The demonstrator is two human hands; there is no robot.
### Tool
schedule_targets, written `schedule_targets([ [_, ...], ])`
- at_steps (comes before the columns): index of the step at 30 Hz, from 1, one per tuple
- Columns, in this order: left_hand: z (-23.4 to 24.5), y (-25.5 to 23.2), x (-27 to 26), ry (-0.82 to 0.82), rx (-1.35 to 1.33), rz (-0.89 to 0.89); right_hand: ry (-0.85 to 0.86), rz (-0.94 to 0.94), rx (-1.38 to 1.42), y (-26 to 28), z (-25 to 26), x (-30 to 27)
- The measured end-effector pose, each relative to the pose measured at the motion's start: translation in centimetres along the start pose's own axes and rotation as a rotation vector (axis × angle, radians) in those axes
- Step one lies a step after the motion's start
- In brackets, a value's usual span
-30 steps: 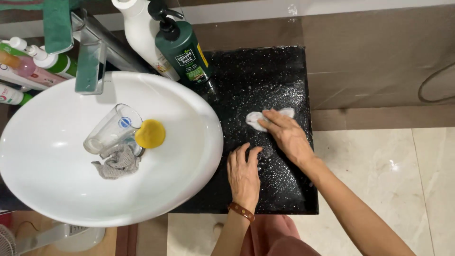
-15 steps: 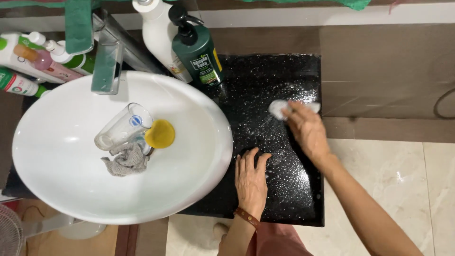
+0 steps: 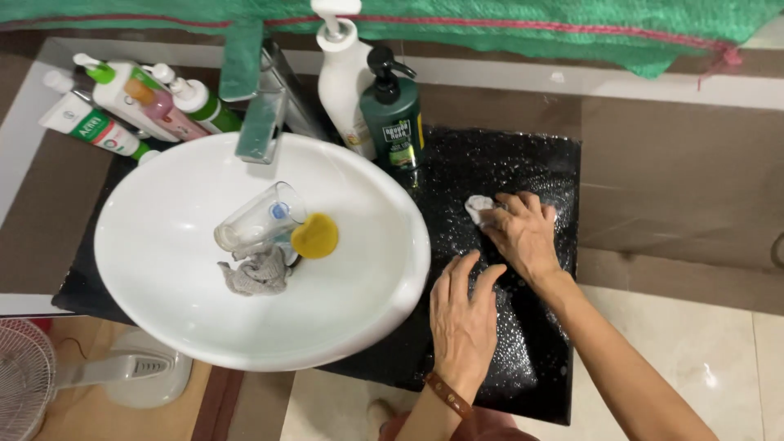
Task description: Cleaning the black granite counter around a bathroom sink using a cloth and scrubbing pad.
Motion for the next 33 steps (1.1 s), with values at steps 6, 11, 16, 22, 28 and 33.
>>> schedule_targets([
  [6, 5.9, 0.4, 4.0, -0.282, -0.131, 0.046, -0.169, -0.005, 0.219, 5.2, 2.6, 4.3],
  [11, 9.2, 3.0, 6.7, -0.399, -0.154, 0.068, -0.224, -0.106, 0.44, 9.2, 4.9, 9.2],
  [16, 11.2, 6.8, 10.4, -0.398, -0.164, 0.054, -0.315, -0.05, 0.55, 7.2, 1.6, 15.2],
  [22, 11.3, 11.5, 15.3, -0.269, -0.197, 0.112, -0.035, -0.087, 0.757, 5.9, -1.0, 18.1],
  [28, 10.0, 12.6, 17.5, -0.138, -0.188, -0.007, -0.131, -0.238, 0.672, 7.5, -0.3, 14.6],
  [33, 9.6, 11.1, 17.3, 0.024, -0.316, -0.139, -0.253, -0.4, 0.73, 8.0, 2.5, 11.4],
])
Point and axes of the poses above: each hand's wrist, its own x-axis towards the middle knuckle, its own z-axis out of the back of the hand, y = z × x, the point moved 3 cm from there along x, towards the middle knuckle, and after that the axes turned 6 degrees about y, right-handed, at the moved point
